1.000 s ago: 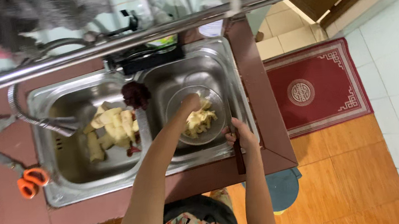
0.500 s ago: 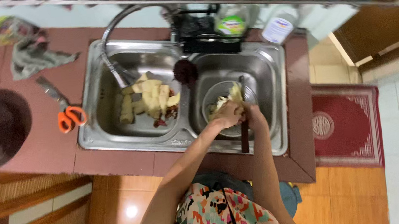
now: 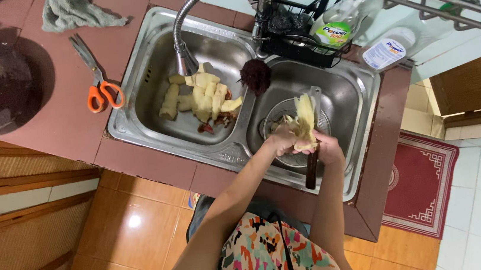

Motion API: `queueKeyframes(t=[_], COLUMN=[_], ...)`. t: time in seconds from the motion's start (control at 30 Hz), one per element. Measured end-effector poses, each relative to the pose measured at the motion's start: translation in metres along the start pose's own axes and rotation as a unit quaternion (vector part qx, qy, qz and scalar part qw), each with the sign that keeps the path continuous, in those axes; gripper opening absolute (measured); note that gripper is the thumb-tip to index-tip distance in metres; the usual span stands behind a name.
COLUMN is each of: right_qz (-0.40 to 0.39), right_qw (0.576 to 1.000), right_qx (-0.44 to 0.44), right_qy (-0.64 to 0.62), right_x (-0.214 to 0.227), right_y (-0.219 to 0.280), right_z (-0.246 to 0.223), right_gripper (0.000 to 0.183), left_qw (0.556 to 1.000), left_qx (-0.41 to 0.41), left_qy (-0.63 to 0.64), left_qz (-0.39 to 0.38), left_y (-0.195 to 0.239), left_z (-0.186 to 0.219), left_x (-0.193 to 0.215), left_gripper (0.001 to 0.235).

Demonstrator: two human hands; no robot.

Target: The person slices a ginger root into thin strips over a colander in a kitchen sink using a knife.

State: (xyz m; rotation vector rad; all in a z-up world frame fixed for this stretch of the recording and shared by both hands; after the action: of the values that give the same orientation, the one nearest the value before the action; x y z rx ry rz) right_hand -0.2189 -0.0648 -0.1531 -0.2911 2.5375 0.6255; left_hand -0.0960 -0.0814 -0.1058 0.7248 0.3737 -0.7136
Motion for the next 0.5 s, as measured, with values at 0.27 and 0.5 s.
queueKeyframes(t=[0.27, 0.5], right_qz=[-0.029, 0.047], right_qw=[0.998, 0.99], right_qx=[-0.05, -0.085], right_qy=[0.035, 0.103], right_x=[-0.035, -0.034], right_y=[0.007, 0.015], right_z=[-0.04, -0.046], right_gripper=[0.038, 0.056], left_qw=[0.978, 0.997], left_qx=[0.056, -0.028], left_qy=[-0.183, 0.02], left_qz=[0.085, -0.067], left_y=[0.007, -0.019], left_z=[-0.007, -0.019], left_x=[0.029, 0.012], left_gripper=[0.053, 0.043])
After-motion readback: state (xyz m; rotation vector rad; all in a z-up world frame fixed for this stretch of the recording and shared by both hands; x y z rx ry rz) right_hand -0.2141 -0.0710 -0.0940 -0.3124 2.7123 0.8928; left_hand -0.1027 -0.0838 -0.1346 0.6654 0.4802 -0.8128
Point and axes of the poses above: each hand's wrist, its own y-axis away from the middle knuckle, its own x-axis out of the back of the hand, z = x × y, the point moved 10 cm from there along -y, towards the middle knuckle, and after that the axes turned 7 degrees about -z, right-handed, at the moved point
